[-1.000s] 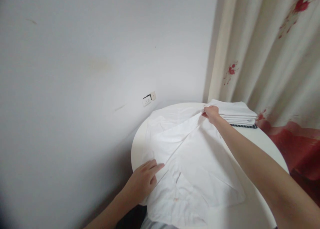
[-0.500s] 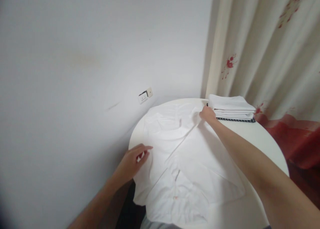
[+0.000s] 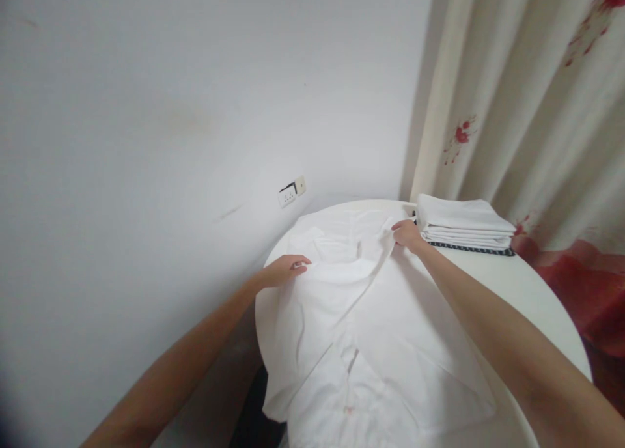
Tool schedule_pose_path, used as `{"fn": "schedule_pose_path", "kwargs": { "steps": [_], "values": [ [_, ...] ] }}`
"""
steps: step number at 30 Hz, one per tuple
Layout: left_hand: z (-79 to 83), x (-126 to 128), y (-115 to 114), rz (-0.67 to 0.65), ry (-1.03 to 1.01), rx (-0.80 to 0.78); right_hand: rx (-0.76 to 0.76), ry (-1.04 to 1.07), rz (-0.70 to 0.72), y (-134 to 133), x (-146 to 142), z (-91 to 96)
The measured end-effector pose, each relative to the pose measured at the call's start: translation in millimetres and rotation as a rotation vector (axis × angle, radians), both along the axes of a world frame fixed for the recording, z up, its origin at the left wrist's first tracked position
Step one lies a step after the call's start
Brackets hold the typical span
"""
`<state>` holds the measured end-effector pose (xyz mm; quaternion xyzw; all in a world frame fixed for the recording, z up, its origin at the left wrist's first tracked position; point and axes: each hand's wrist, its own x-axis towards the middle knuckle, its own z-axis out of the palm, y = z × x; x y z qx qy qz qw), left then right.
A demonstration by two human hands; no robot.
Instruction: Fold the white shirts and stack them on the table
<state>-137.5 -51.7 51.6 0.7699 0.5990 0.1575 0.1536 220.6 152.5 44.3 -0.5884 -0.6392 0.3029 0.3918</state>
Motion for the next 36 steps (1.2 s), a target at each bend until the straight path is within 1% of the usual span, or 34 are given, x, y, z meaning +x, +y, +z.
{"fn": "schedule_pose_path", "kwargs": {
  "steps": [2, 5, 8, 10, 12, 14, 15, 17, 18, 20, 21, 23, 25, 27, 28, 31, 34, 36],
  "values": [
    [5.8, -10, 1, 0.017, -0.019, -0.015, -0.029, 0.059, 0.006, -1, -6, 12.0],
    [14.3, -27, -3, 0.027, -0.097, -0.053, -0.013, 0.167, 0.028, -5, -17, 37.2],
    [21.8, -40, -15, 0.062, -0.178, -0.068, 0.035, 0.346, 0.051, -13, -30, 63.5],
    [24.8, -48, -24, 0.083, -0.217, -0.078, 0.062, 0.448, 0.061, -20, -40, 76.7],
    [24.8, -56, -33, 0.094, -0.23, -0.089, 0.069, 0.489, 0.082, -28, -50, 83.9],
    [21.6, -64, -41, 0.123, -0.196, -0.073, 0.062, 0.505, 0.115, -35, -59, 85.0],
    [19.2, -66, -46, 0.154, -0.159, -0.04, 0.056, 0.507, 0.132, -38, -63, 83.6],
    [14.4, -63, -58, 0.252, -0.077, 0.081, 0.049, 0.505, 0.15, -42, -69, 78.4],
    [12.3, -57, -66, 0.303, -0.046, 0.157, 0.048, 0.5, 0.149, -42, -71, 75.1],
    [9.2, -33, -87, 0.361, -0.021, 0.274, 0.057, 0.488, 0.13, -41, -76, 68.6],
    [8.2, -17, -99, 0.34, -0.021, 0.296, 0.063, 0.48, 0.116, -39, -78, 65.8],
    [6.7, 21, -124, 0.255, -0.014, 0.273, 0.068, 0.454, 0.085, -35, -81, 61.7],
    [5.0, 58, -144, 0.21, 0.027, 0.231, 0.063, 0.424, 0.06, -32, -83, 59.8],
    [3.0, 87, -157, 0.209, 0.078, 0.183, 0.056, 0.4, 0.048, -31, -84, 59.2],
    [2.2, 97, -159, 0.223, 0.107, 0.155, 0.055, 0.394, 0.046, -30, -84, 59.1],
    [2.0, 112, -159, 0.274, 0.208, 0.047, 0.053, 0.387, 0.04, -29, -83, 58.8],
    [6.5, 113, -157, 0.25, 0.285, -0.048, 0.05, 0.391, 0.046, -28, -80, 58.0],
    [10.9, 108, -161, 0.212, 0.292, -0.066, 0.049, 0.394, 0.059, -28, -79, 57.9]
  ]
}}
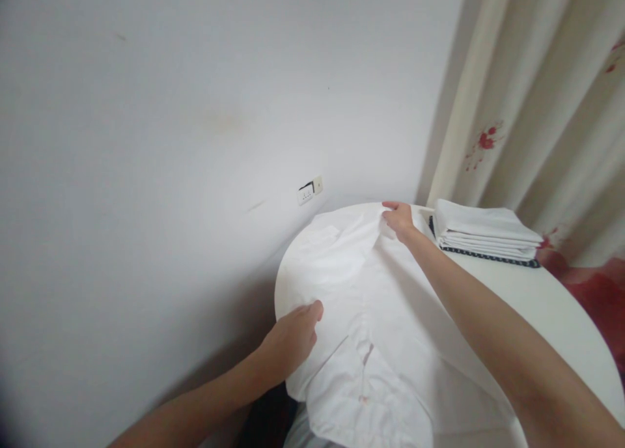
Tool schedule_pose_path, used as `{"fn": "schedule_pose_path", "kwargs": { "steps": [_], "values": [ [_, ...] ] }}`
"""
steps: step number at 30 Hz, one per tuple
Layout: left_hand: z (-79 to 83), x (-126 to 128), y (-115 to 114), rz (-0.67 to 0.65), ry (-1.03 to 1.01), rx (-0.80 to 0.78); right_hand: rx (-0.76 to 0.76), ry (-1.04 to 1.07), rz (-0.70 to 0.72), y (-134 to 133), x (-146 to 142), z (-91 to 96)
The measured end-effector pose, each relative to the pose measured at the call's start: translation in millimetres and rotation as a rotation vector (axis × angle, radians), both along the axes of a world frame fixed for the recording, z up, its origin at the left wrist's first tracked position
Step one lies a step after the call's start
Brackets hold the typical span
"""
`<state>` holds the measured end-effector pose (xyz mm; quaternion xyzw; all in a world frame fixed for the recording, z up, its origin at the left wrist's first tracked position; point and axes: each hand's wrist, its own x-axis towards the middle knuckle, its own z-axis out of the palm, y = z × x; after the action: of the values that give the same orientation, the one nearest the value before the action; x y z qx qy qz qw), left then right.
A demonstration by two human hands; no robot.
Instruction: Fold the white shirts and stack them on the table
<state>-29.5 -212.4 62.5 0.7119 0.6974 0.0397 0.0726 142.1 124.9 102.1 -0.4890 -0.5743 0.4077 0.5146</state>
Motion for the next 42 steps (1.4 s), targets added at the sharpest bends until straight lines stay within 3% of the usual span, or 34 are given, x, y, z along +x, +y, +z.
{"fn": "schedule_pose_path", "kwargs": {
  "steps": [7, 10, 13, 17, 21, 24, 26, 29, 31, 34, 42],
  "values": [
    [5.1, -36, -38, -0.125, 0.055, 0.042, 0.034, -0.022, -0.012, -1, 8, -1.6],
    [-2.2, -48, -56, -0.134, 0.036, 0.09, 0.029, -0.031, 0.016, -4, 12, -11.2],
    [-8.4, -52, -66, -0.118, -0.024, 0.095, -0.087, 0.001, 0.078, -7, 16, -27.1],
    [-5.0, -62, -59, -0.027, -0.215, 0.076, -0.239, 0.017, 0.106, -7, 25, -47.1],
    [5.0, -92, -35, 0.16, -0.274, 0.295, -0.202, 0.023, 0.065, 2, 33, -52.1],
    [7.4, -107, -17, 0.206, -0.269, 0.378, -0.126, 0.074, 0.058, 11, 34, -45.5],
    [4.0, -105, -8, 0.147, -0.259, 0.403, -0.039, 0.163, 0.067, 15, 34, -39.4],
    [-8.5, -95, 0, -0.07, -0.197, 0.315, 0.02, 0.275, 0.08, 16, 34, -34.6],
    [-18.1, -89, 2, -0.177, -0.15, 0.194, -0.031, 0.272, 0.082, 15, 36, -36.8],
    [-24.3, -86, -5, -0.196, -0.124, 0.121, -0.158, 0.24, 0.045, 14, 43, -47.5],
    [1.2, -54, -56, -0.23, -0.089, 0.113, -0.418, 0.168, -0.163, 36, 63, -70.8]
  ]
}}
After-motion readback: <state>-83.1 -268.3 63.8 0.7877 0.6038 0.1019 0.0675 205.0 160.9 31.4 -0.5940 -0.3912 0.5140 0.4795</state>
